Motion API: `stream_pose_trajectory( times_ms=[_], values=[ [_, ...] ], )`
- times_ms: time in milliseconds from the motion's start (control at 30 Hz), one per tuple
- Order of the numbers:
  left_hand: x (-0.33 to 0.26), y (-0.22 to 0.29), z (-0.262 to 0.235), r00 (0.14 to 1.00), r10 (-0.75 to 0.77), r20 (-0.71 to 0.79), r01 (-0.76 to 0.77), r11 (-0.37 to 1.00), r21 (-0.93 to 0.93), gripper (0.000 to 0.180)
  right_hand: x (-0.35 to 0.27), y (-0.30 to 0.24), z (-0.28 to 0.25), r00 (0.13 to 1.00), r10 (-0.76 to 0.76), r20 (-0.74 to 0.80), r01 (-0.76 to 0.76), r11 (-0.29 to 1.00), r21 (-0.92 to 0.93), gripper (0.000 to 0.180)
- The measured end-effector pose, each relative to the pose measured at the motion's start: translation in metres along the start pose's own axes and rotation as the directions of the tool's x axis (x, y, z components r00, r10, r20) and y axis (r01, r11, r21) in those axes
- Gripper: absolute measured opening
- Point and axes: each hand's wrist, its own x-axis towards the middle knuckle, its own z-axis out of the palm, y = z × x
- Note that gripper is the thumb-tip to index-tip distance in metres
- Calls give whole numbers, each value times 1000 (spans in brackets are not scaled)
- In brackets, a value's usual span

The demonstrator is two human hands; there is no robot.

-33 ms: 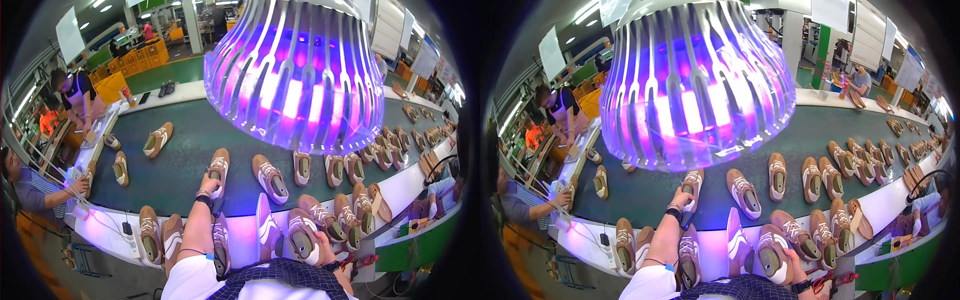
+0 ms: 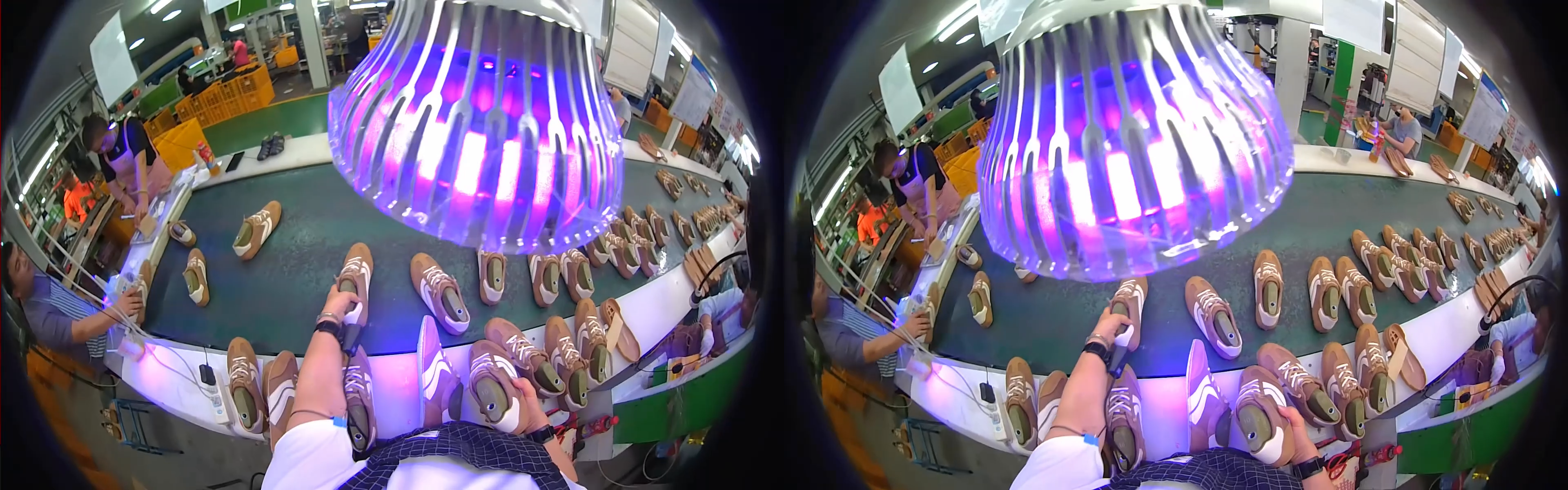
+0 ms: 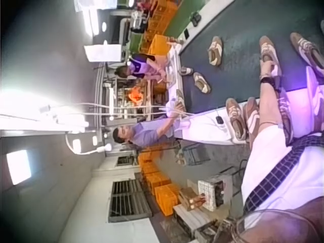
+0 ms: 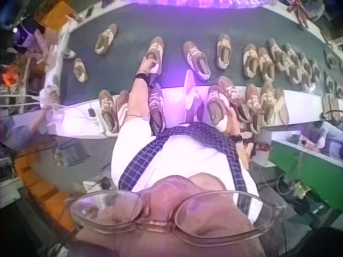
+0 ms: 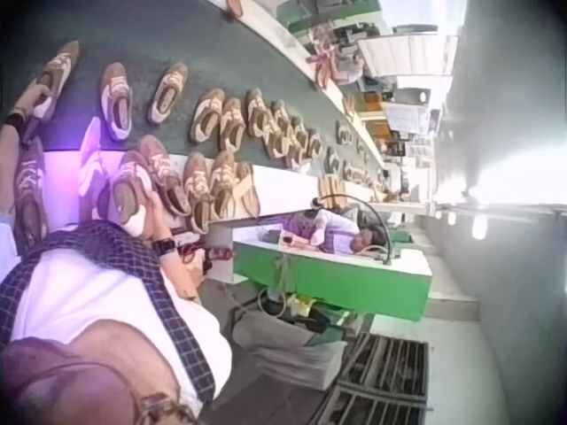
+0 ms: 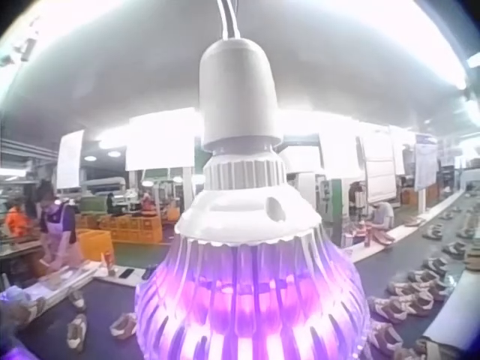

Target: Inspecting manufactured shoes on a conveyor belt and marking specific areas with a pen or adhesive applicator.

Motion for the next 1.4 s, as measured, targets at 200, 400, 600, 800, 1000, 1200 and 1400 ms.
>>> stream_pose_trajectory(
  times_ms=[200, 400, 600, 800, 1000, 1200, 1400],
  values=[
    [-92, 32, 14, 943, 224, 247, -39, 810, -585, 67, -6, -16, 27, 992, -127, 25, 128, 989, -72, 54],
    [-205, 65, 40, 859, 363, 361, -93, 805, -586, 67, 1, -51, 71, 876, -295, 383, 351, 933, -85, 63],
    [-276, 77, 63, 774, 393, 495, -128, 864, -486, 93, 4, -62, 87, 825, -308, 474, 355, 935, -12, 71],
    [-300, 99, 78, 727, 577, 372, -294, 752, -590, 108, 12, -56, 102, 770, -311, 557, 380, 925, -10, 68],
    [-306, 59, 97, 686, 390, 614, 372, 537, -757, 67, 3, -46, 111, 808, -235, 540, 163, 970, 179, 57],
    [-304, 48, 97, 771, 215, 600, 475, 434, -766, 54, -6, -50, 123, 844, -374, 384, 369, 925, 90, 45],
    [-299, 70, 101, 897, 272, 349, 225, 399, -889, 51, -18, -49, 129, 827, -507, 241, 502, 861, 88, 47]
  ],
)
